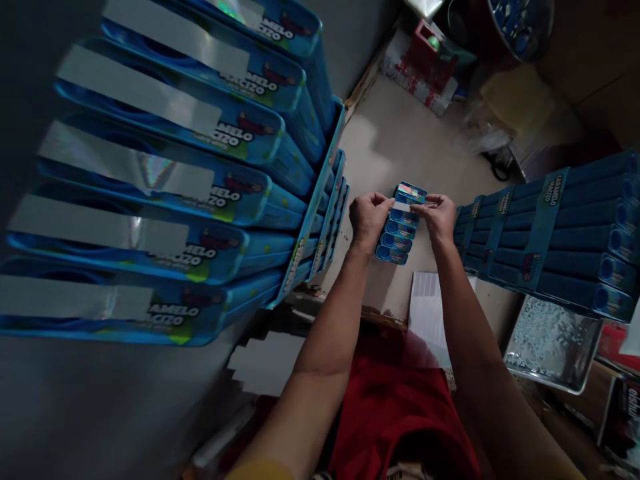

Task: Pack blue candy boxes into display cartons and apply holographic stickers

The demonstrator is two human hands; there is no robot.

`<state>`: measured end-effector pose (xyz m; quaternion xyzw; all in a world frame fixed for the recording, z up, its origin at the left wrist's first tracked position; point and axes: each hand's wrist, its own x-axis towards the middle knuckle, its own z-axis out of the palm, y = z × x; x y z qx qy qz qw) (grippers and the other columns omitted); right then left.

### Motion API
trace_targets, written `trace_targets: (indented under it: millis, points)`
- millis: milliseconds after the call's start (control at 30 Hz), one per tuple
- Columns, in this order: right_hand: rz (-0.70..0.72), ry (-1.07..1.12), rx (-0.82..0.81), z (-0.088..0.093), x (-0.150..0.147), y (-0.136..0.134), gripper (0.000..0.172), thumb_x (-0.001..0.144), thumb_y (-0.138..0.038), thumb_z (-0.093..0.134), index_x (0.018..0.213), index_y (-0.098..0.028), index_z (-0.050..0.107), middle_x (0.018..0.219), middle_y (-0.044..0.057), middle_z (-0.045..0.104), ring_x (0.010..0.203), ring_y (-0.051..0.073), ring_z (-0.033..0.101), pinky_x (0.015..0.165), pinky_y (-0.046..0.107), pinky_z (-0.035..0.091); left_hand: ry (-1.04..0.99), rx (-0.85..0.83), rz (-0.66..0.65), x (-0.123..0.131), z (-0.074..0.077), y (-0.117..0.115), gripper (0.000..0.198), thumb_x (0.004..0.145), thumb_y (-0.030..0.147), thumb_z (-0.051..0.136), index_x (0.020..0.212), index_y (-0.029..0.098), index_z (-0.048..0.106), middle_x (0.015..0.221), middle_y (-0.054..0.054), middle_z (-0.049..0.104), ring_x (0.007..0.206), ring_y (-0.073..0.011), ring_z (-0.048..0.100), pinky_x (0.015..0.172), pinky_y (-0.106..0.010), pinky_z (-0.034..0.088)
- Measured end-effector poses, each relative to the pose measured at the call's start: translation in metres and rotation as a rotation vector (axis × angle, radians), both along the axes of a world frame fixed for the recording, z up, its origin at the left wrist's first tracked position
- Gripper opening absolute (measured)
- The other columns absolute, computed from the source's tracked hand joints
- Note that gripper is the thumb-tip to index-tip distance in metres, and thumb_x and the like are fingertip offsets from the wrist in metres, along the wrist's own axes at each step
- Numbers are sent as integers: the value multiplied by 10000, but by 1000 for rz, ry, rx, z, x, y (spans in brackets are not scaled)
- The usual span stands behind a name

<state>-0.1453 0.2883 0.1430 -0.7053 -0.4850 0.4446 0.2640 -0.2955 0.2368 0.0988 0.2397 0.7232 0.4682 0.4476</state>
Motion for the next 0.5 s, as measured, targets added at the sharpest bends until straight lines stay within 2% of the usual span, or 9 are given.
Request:
trace_targets:
  millis: [100,200,500]
  points:
    - [54,-240,45,-7,-10,13,454,664,-368,810,1046,-198,633,934,34,739,929,239,724,835,346,550,192,-53,-25,-4,-4,20,160,792,263,813,718,208,682,690,-22,662,749,-205,636,791,-331,504]
    - [84,-391,30,-8,-16,19,426,680,-311,789,1068,-209,646,1000,45,758,962,248,717,892,368,532,229,-102,-42,-8,-7,31,172,782,249,817,694,204,677,706,-41,667,800,-228,647,800,-338,494]
    - [104,-436,12,-3,-23,14,411,701,-258,760,1078,-226,597,1004,29,751,952,237,694,903,356,489,258,-103,-73,-8,-19,29,159,800,287,793,703,206,695,712,-45,697,791,-230,665,805,-349,517]
